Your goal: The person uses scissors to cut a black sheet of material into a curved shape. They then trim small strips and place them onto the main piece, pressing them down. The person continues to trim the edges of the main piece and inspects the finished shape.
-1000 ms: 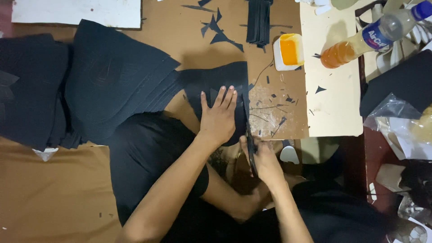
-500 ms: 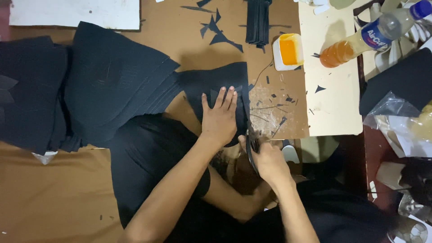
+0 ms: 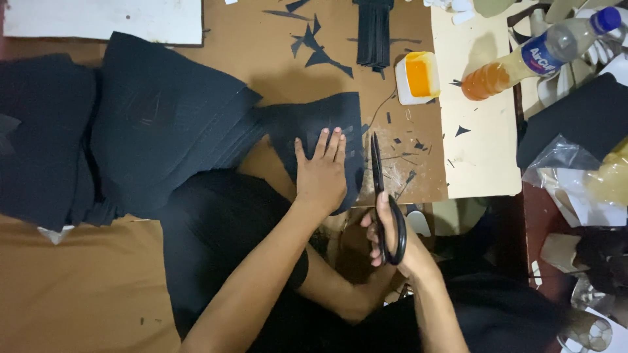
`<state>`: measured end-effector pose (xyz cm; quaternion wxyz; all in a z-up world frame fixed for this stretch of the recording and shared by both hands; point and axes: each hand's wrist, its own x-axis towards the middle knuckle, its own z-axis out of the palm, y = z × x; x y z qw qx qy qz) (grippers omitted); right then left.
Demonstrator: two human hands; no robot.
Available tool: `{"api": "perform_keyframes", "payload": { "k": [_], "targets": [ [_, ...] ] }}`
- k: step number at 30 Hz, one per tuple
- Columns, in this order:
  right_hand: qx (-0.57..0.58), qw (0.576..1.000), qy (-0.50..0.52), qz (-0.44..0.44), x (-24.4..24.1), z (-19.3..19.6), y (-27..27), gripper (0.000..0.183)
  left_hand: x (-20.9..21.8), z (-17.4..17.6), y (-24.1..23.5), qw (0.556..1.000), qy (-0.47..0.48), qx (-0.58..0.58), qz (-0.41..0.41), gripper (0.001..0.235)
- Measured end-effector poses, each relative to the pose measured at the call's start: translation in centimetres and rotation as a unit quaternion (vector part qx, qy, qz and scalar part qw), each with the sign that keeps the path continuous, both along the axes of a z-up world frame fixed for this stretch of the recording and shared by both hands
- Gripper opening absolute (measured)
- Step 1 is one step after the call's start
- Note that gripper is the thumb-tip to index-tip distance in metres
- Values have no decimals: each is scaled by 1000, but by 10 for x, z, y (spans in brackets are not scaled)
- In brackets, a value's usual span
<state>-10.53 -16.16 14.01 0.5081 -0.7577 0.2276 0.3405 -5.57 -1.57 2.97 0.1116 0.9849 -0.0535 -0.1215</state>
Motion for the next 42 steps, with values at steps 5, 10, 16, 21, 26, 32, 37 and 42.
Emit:
{"api": "perform_keyframes", "payload": {
  "k": [5, 10, 16, 21, 26, 32, 37, 42],
  "targets": [
    [-107, 992, 33, 64, -8, -9, 18, 90, -2, 8, 0, 1000, 0, 13, -5, 67],
    [-225, 957, 71, 168, -5, 0, 35, 88, -1, 7, 2, 1000, 31, 0, 2, 67],
    [-277, 945, -10, 176, 0, 6, 31, 58, -2, 10, 2, 1000, 27, -2, 2, 65],
    [-317, 925, -19, 210, 10, -2, 23, 56, -1, 7, 0, 999, 33, 1, -3, 65],
    [-312, 927, -24, 208, 18, 11, 40, 54, -2, 11, 1, 1000, 21, 2, -6, 66],
    [-285, 936, -33, 205, 18, 5, 43, 47, -2, 28, 5, 998, 56, 8, -11, 72],
    [-270, 944, -33, 185, 17, -2, 38, 45, -3, 17, 3, 999, 49, 13, -12, 75],
    [-268, 948, -37, 165, 18, -6, 37, 47, 6, 7, 2, 996, 86, 19, -31, 94]
  ]
}}
